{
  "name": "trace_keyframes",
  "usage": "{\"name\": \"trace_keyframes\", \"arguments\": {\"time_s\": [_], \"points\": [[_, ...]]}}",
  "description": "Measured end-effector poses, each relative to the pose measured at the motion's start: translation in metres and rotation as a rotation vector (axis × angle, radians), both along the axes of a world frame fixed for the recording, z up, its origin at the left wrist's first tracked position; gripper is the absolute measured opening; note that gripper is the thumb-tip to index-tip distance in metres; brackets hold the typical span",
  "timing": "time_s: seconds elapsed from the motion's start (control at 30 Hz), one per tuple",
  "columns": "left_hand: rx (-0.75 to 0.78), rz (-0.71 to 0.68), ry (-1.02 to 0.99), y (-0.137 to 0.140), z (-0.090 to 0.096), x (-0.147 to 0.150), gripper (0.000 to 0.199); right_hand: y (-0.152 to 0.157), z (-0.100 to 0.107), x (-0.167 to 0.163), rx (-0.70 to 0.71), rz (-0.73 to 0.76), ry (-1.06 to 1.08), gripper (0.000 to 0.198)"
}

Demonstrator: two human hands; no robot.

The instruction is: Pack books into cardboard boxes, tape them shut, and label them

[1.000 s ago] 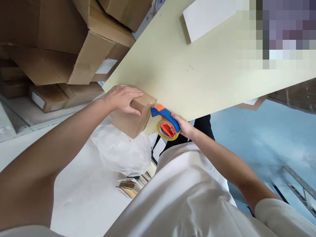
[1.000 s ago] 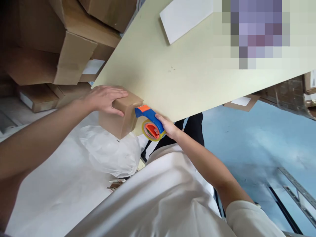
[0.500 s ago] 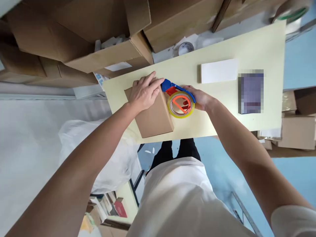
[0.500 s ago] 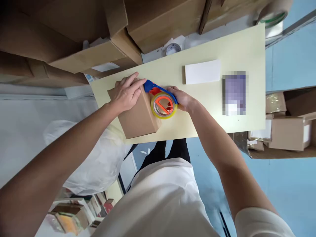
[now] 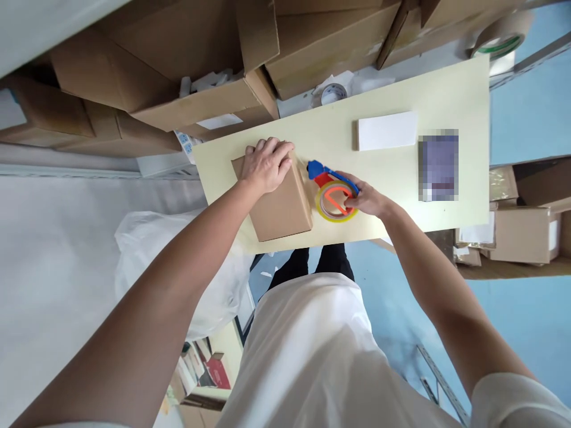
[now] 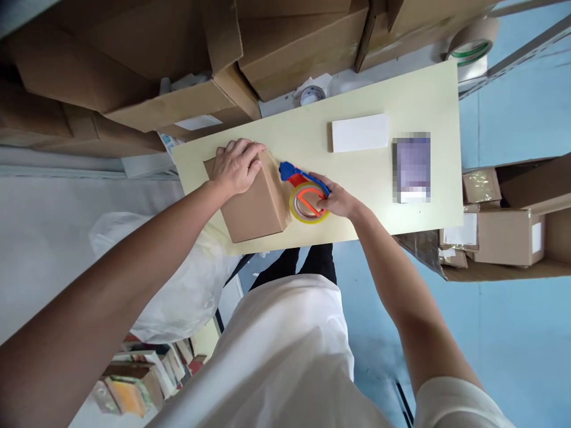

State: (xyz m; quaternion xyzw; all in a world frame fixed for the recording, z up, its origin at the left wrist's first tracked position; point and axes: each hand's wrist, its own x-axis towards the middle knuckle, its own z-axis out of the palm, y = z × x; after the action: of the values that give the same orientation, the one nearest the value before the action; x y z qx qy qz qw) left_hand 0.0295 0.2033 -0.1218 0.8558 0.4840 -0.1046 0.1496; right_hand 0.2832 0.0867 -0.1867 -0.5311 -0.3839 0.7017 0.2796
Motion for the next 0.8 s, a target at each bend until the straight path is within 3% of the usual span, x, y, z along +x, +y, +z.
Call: {"name": "trace_keyframes", "arguments": {"time_s": [0.13,0.23,0.3,0.37,0.47,0.53,0.6,0.63,0.7,0.8], "points": [[-0.008,0.031,0.034,-0.003,0.002,0.001,0.046,-0.084,-0.003,0.004,-0.065,0.05,0.014,0.09],[-0.023,0.081,0.037,-0.005,0.003,0.004,0.048,-0.149,-0.002,-0.017,-0.138,0.049,0.008,0.086],[-0.017,0.107,0.009,-0.006,0.001,0.004,0.049,-0.173,-0.002,-0.038,-0.132,-0.051,0.003,0.085],[0.007,0.161,-0.032,-0.005,-0.001,0.002,0.049,-0.176,-0.004,-0.056,-0.11,-0.15,0.012,0.084],[0.04,0.418,-0.05,-0.001,-0.005,-0.008,0.049,-0.139,-0.006,-0.062,-0.072,-0.294,0.012,0.084],[0.029,0.658,-0.043,-0.001,-0.006,-0.018,0.054,-0.093,-0.004,-0.05,-0.039,-0.358,0.018,0.084],[0.005,0.782,-0.029,-0.005,-0.004,-0.025,0.068,-0.04,-0.001,-0.029,-0.015,-0.342,0.031,0.081],[0.0,0.76,-0.018,-0.009,-0.002,-0.027,0.078,-0.014,0.0,-0.018,-0.006,-0.303,0.043,0.078],[0.003,0.577,0.011,-0.016,0.005,-0.025,0.092,0.027,0.002,0.001,-0.008,-0.181,0.059,0.071],[-0.008,0.233,0.024,-0.022,0.013,-0.012,0.095,0.054,0.002,0.013,-0.019,-0.014,0.053,0.065]]}}
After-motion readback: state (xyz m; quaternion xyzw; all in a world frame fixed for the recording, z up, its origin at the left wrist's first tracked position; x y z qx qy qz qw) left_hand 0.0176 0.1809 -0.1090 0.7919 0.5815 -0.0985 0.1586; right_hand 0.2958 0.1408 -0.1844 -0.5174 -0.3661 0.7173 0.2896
